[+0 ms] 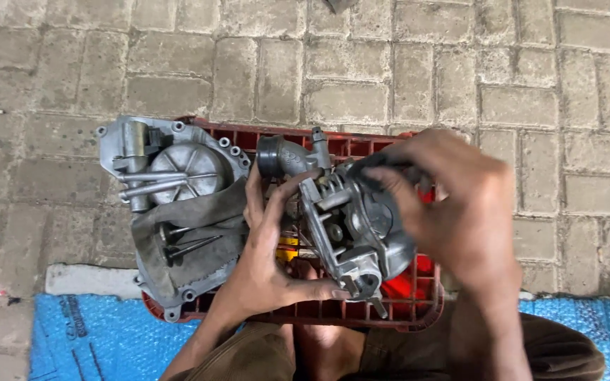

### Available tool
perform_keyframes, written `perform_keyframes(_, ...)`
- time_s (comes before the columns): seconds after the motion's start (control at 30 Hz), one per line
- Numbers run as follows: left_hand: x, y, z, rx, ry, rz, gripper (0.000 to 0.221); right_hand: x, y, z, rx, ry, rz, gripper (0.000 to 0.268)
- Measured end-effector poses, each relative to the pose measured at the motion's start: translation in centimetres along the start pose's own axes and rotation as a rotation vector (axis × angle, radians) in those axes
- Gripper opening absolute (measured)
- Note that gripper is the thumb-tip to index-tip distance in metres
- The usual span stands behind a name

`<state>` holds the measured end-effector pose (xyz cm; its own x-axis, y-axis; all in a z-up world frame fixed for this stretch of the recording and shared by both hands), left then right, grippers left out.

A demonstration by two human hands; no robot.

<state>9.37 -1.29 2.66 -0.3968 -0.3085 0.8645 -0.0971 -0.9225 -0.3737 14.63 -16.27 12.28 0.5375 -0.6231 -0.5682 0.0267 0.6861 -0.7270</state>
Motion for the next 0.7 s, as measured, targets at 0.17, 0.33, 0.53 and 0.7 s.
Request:
perform_keyframes(0.17, -0.3, -0.1, 0.2, -0.010, -0.044, -0.054, 0.121, 1.4, 0.8, 0.0, -0.226, -0.040, 0.285, 0.032)
perform_keyframes(0.33, -0.6, 0.1, 0.4, -0.038, -0.097, -0.027, 0.125, 1.4, 1.9, 0.4, -0.193, -0.031, 0.236, 0.028)
perform_keyframes(0.53, -1.0, 0.4, -1.3, 0.026, 0.081, -0.027, 0.139, 2.0, 2.1, 0.2, -0.144, 0.017, 0.266, 0.027)
perform_keyframes(0.7, -0.7, 0.4, 0.3, -0.045, -0.119, -0.056, 0.122, 1.8, 1.6, 0.5, -0.061, 0.046, 0.263, 0.019)
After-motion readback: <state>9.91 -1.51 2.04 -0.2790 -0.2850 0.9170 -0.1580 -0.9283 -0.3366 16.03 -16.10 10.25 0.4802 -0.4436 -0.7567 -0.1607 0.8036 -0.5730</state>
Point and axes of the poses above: each hand's wrist, its own z-axis towards the middle knuckle, its own y-axis out of the palm, x = y × z, the point moved 10 cm from there along z, towards the middle knuckle, and after that the axes turned 1 degree about x, right-handed, at the moved point
